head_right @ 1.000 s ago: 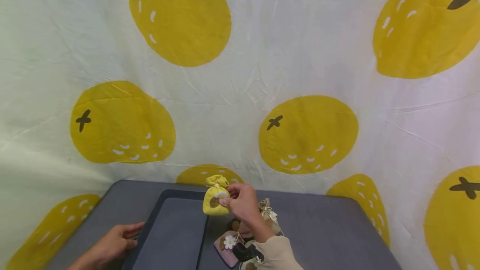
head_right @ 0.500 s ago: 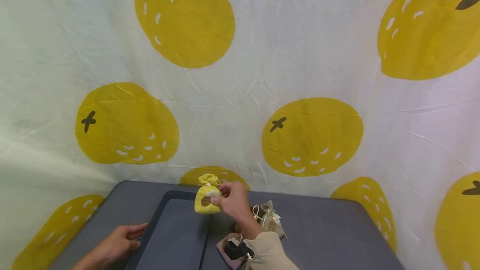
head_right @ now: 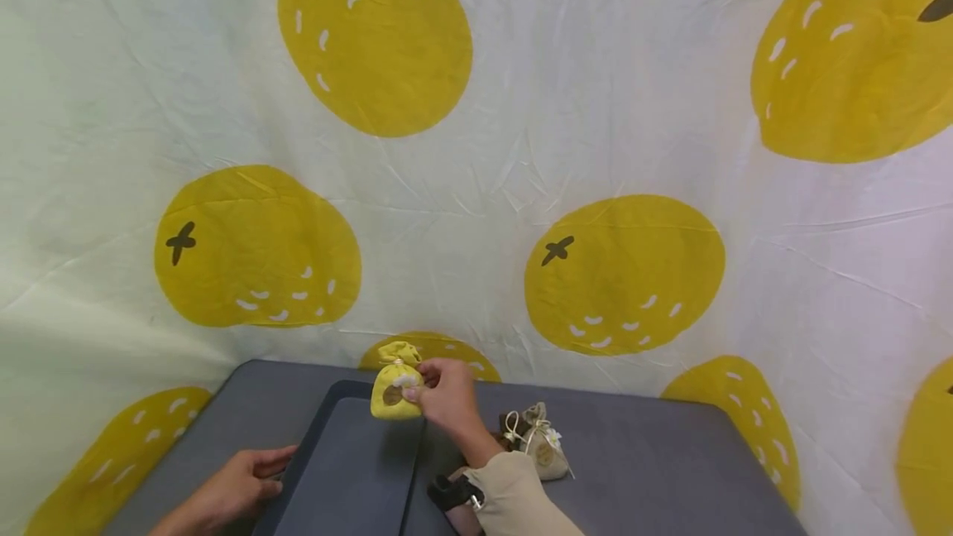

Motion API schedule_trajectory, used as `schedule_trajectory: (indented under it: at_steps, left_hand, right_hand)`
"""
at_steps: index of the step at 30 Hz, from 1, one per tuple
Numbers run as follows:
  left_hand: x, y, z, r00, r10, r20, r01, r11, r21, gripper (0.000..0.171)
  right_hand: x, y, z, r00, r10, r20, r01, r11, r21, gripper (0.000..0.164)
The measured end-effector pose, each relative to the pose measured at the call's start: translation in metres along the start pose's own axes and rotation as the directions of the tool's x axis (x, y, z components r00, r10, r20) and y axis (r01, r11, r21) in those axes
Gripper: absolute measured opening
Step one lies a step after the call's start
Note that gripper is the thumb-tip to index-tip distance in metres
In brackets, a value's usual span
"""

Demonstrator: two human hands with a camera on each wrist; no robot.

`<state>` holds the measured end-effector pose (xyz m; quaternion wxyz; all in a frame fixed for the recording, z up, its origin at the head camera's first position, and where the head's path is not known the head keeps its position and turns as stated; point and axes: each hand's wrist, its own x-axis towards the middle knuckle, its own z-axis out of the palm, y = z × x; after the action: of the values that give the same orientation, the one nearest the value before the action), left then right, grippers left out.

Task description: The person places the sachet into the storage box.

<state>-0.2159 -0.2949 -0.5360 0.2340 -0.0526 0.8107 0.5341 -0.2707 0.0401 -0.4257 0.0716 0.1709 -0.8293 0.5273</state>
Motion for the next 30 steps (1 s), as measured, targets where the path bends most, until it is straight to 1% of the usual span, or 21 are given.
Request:
schedule_trajectory:
  at_steps: [2,4,7,8,9,12,14,21,27,30]
  left_hand:
    - [0.002,-0.003,-0.003,0.999,0.013,0.050,-0.014,1.000,0.009,0.064]
    - [-0.018,0.022,0.008,1.000,-0.004,0.005,0.004,0.999,0.052,0.060]
    - [-0.024,0.028,0.010,1.000,0.012,0.008,-0.012,0.998,0.066,0.059]
    - [-0.026,0.030,0.012,1.000,0.014,-0.014,-0.013,0.998,0.067,0.057]
    - [-0.028,0.031,0.013,0.999,0.023,-0.029,-0.021,0.997,0.068,0.056]
    - [-0.030,0.032,0.013,0.998,0.051,-0.029,-0.049,0.996,0.077,0.055]
    - [-0.030,0.033,0.012,0.998,0.056,-0.039,-0.052,0.995,0.080,0.055]
    - [-0.031,0.033,0.009,0.995,0.100,-0.001,-0.099,0.992,0.083,0.056]
    - [-0.032,0.030,0.009,0.990,0.138,0.002,-0.137,0.987,0.079,0.056]
    - [-0.031,0.028,0.009,0.988,0.157,0.002,-0.156,0.985,0.076,0.056]
  right_hand:
    - [0.001,-0.001,0.004,1.000,0.002,-0.009,-0.002,1.000,0.006,0.021]
    - [0.002,0.000,0.007,1.000,0.001,-0.011,-0.001,1.000,0.005,0.021]
    - [0.004,0.000,0.012,1.000,-0.003,-0.010,0.003,1.000,0.015,0.020]
    - [0.004,0.000,0.014,1.000,-0.006,-0.011,0.006,1.000,0.017,0.020]
    - [0.005,0.001,0.017,1.000,-0.008,-0.012,0.009,1.000,0.020,0.020]
    - [0.006,0.001,0.023,1.000,-0.012,-0.024,0.013,1.000,0.027,0.021]
    - [0.008,0.000,0.027,1.000,-0.013,-0.028,0.014,0.999,0.031,0.022]
    - [0.014,0.000,0.039,0.999,-0.020,-0.035,0.021,0.999,0.034,0.022]
    - [0.021,-0.001,0.048,0.998,-0.038,-0.056,0.040,0.999,0.029,0.018]
    - [0.023,0.000,0.052,0.998,-0.031,-0.051,0.033,0.999,0.028,0.019]
